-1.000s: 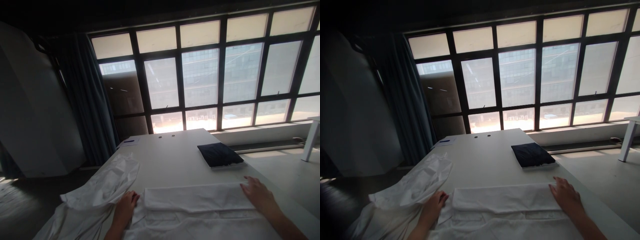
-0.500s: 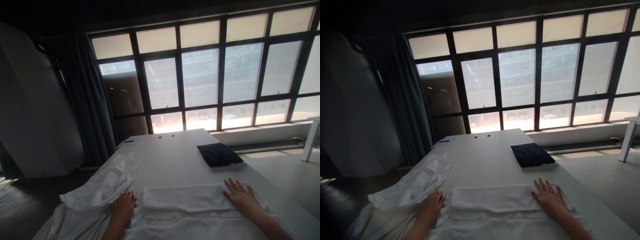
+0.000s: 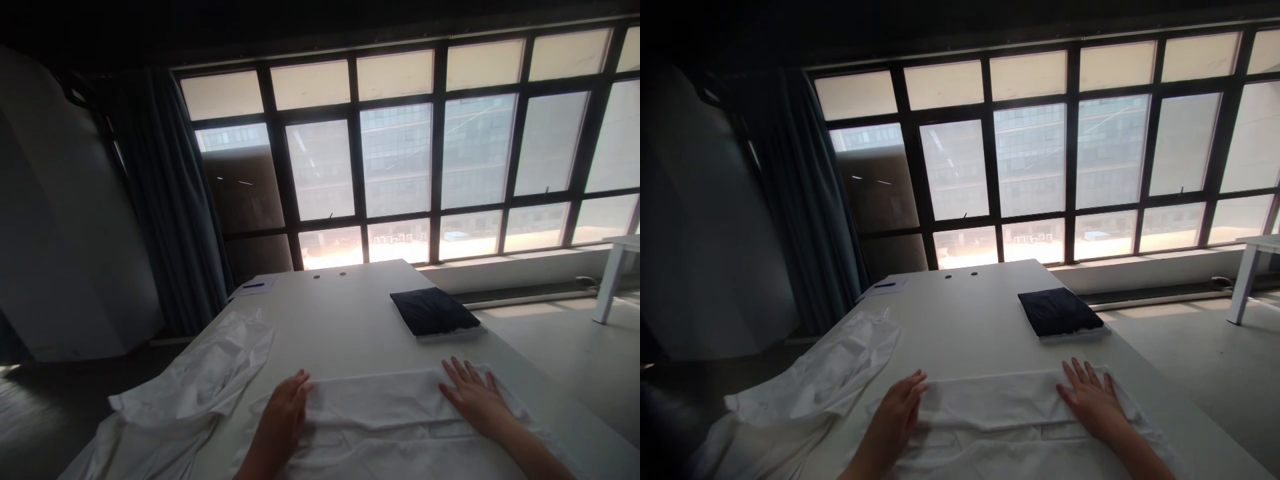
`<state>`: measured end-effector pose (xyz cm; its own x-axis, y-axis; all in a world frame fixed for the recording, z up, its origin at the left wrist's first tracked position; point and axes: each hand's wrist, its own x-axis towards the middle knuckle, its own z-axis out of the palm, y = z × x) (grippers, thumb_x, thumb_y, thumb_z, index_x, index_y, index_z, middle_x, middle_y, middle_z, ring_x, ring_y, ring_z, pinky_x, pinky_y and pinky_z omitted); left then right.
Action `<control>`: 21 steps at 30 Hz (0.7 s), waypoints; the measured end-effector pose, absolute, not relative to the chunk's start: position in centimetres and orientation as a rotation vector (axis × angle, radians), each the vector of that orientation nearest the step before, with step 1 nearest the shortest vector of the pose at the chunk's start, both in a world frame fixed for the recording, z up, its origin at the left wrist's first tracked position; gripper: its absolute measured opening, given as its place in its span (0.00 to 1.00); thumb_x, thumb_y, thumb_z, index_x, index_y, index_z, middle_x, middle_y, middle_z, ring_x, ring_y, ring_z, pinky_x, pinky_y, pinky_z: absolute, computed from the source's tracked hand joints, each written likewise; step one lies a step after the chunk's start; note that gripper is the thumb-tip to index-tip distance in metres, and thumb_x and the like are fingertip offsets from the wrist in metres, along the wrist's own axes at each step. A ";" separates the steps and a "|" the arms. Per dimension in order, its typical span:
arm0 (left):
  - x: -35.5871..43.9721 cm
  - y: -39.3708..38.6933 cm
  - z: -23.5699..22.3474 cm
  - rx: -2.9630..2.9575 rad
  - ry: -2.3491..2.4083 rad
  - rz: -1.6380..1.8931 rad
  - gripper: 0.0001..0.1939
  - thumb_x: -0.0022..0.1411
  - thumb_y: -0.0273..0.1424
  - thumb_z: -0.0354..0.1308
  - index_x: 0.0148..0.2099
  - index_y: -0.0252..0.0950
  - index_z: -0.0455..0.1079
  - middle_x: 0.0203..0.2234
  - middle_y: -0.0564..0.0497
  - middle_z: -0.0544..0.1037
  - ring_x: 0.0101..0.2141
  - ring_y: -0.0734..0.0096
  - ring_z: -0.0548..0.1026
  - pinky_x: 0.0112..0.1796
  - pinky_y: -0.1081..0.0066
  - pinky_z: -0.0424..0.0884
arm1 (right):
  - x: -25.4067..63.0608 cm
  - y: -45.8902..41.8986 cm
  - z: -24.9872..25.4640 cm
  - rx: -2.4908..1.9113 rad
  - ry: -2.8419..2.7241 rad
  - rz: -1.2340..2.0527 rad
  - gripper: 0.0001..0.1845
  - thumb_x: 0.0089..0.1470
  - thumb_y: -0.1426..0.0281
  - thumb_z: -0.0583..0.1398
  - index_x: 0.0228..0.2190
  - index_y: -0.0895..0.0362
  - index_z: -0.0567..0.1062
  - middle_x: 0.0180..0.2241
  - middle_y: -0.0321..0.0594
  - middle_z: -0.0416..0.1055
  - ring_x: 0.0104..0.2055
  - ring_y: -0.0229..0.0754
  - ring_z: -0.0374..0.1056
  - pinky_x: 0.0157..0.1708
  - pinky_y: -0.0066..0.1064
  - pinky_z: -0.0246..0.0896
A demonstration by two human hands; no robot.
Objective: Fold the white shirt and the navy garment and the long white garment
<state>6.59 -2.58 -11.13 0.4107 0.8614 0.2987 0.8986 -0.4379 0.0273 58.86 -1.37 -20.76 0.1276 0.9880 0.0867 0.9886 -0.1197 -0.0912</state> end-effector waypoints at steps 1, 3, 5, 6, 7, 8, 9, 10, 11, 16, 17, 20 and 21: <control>7.7 -2.7 -11.7 -2.632 -1.548 -0.371 0.24 0.73 0.37 0.45 0.67 0.48 0.64 0.68 0.53 0.64 0.68 0.60 0.59 0.67 0.59 0.56 | 58.8 -1.4 -20.8 -2.249 -1.993 -0.009 0.40 0.62 0.44 0.44 0.69 0.48 0.55 0.72 0.40 0.44 0.74 0.60 0.38 0.67 0.67 0.32; 9.2 -2.9 -12.8 -2.764 -1.593 -0.250 0.32 0.72 0.50 0.46 0.73 0.46 0.55 0.71 0.50 0.57 0.69 0.54 0.55 0.68 0.55 0.55 | 58.8 -1.3 -20.8 -2.237 -1.987 -0.001 0.40 0.62 0.44 0.44 0.69 0.48 0.56 0.72 0.40 0.45 0.74 0.60 0.38 0.67 0.67 0.33; 9.6 -3.0 -13.7 -2.761 -1.739 -0.142 0.39 0.69 0.57 0.43 0.74 0.44 0.49 0.72 0.47 0.50 0.70 0.49 0.50 0.68 0.49 0.51 | 59.0 -1.3 -20.7 -2.239 -1.979 0.022 0.41 0.62 0.43 0.44 0.69 0.48 0.55 0.72 0.40 0.45 0.74 0.60 0.38 0.67 0.67 0.33; 9.4 -2.9 -14.0 -2.724 -1.817 -0.110 0.40 0.69 0.59 0.40 0.75 0.44 0.48 0.72 0.46 0.48 0.71 0.47 0.48 0.68 0.47 0.49 | 59.2 -1.2 -20.6 -2.241 -1.977 0.038 0.42 0.61 0.42 0.44 0.70 0.49 0.54 0.72 0.41 0.45 0.74 0.60 0.39 0.67 0.66 0.33; 9.1 -2.8 -14.1 -2.680 -1.881 -0.094 0.41 0.69 0.60 0.39 0.74 0.44 0.48 0.73 0.45 0.46 0.71 0.46 0.46 0.68 0.45 0.47 | 59.6 -1.2 -20.5 -2.244 -1.977 0.048 0.44 0.61 0.42 0.44 0.70 0.50 0.53 0.72 0.41 0.45 0.74 0.59 0.39 0.68 0.64 0.33; 8.7 -2.8 -14.2 -2.633 -1.934 -0.090 0.41 0.68 0.61 0.38 0.74 0.44 0.48 0.72 0.45 0.46 0.71 0.45 0.45 0.68 0.45 0.46 | 60.1 -1.2 -20.4 -2.254 -1.974 0.052 0.45 0.61 0.42 0.45 0.70 0.52 0.53 0.72 0.42 0.45 0.74 0.59 0.39 0.69 0.61 0.34; 8.4 -2.7 -14.2 -2.588 -1.977 -0.095 0.42 0.68 0.62 0.37 0.74 0.43 0.49 0.72 0.43 0.46 0.71 0.45 0.45 0.68 0.45 0.46 | 60.6 -1.2 -20.3 -2.278 -1.964 0.048 0.45 0.61 0.42 0.45 0.70 0.54 0.52 0.72 0.43 0.45 0.74 0.58 0.39 0.69 0.60 0.34; 8.1 -2.6 -14.1 -2.549 -2.009 -0.101 0.43 0.67 0.62 0.36 0.74 0.43 0.49 0.72 0.42 0.47 0.71 0.44 0.45 0.68 0.45 0.46 | 61.2 -1.2 -20.2 -2.317 -1.946 0.037 0.46 0.61 0.43 0.45 0.70 0.55 0.52 0.72 0.44 0.45 0.74 0.59 0.39 0.69 0.60 0.35; 8.0 -2.5 -14.1 -2.521 -2.031 -0.105 0.44 0.67 0.63 0.36 0.74 0.43 0.49 0.72 0.42 0.47 0.71 0.43 0.45 0.67 0.44 0.46 | 61.7 -1.3 -20.1 -2.370 -1.913 0.013 0.45 0.61 0.44 0.45 0.70 0.57 0.52 0.72 0.45 0.44 0.74 0.60 0.38 0.69 0.61 0.35; 7.6 -2.0 -14.1 -2.446 -2.052 -0.109 0.45 0.65 0.65 0.38 0.74 0.43 0.50 0.72 0.41 0.48 0.71 0.42 0.46 0.67 0.43 0.46 | 60.5 -2.0 -19.6 -2.425 -1.758 -0.228 0.43 0.60 0.48 0.48 0.69 0.57 0.56 0.72 0.48 0.42 0.74 0.68 0.33 0.66 0.71 0.31; 7.4 -1.8 -14.1 -2.435 -2.050 -0.109 0.45 0.65 0.65 0.37 0.74 0.43 0.50 0.72 0.41 0.48 0.71 0.43 0.46 0.67 0.43 0.47 | 59.6 -2.2 -19.7 -2.368 -1.789 -0.238 0.43 0.60 0.47 0.48 0.69 0.56 0.56 0.72 0.46 0.42 0.74 0.67 0.33 0.66 0.70 0.29; 6.6 -1.3 -13.9 -2.408 -2.057 -0.106 0.45 0.65 0.65 0.36 0.73 0.43 0.51 0.72 0.41 0.49 0.71 0.46 0.47 0.67 0.46 0.47 | 56.7 -2.5 -19.9 -2.211 -1.941 -0.105 0.39 0.62 0.44 0.46 0.68 0.48 0.58 0.72 0.40 0.44 0.74 0.64 0.37 0.67 0.69 0.30; 6.2 -1.1 -13.9 -2.401 -2.064 -0.106 0.45 0.65 0.65 0.36 0.73 0.43 0.51 0.72 0.42 0.49 0.71 0.47 0.48 0.67 0.47 0.47 | 56.1 -2.5 -20.0 -2.175 -1.984 -0.048 0.39 0.62 0.44 0.45 0.68 0.45 0.58 0.72 0.38 0.45 0.73 0.63 0.38 0.67 0.68 0.31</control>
<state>6.24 -1.11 -13.88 0.1491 0.9882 0.0339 0.9865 -0.1510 0.0636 56.08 -2.48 -20.01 0.1004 0.9826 0.1560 0.9890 -0.0815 -0.1234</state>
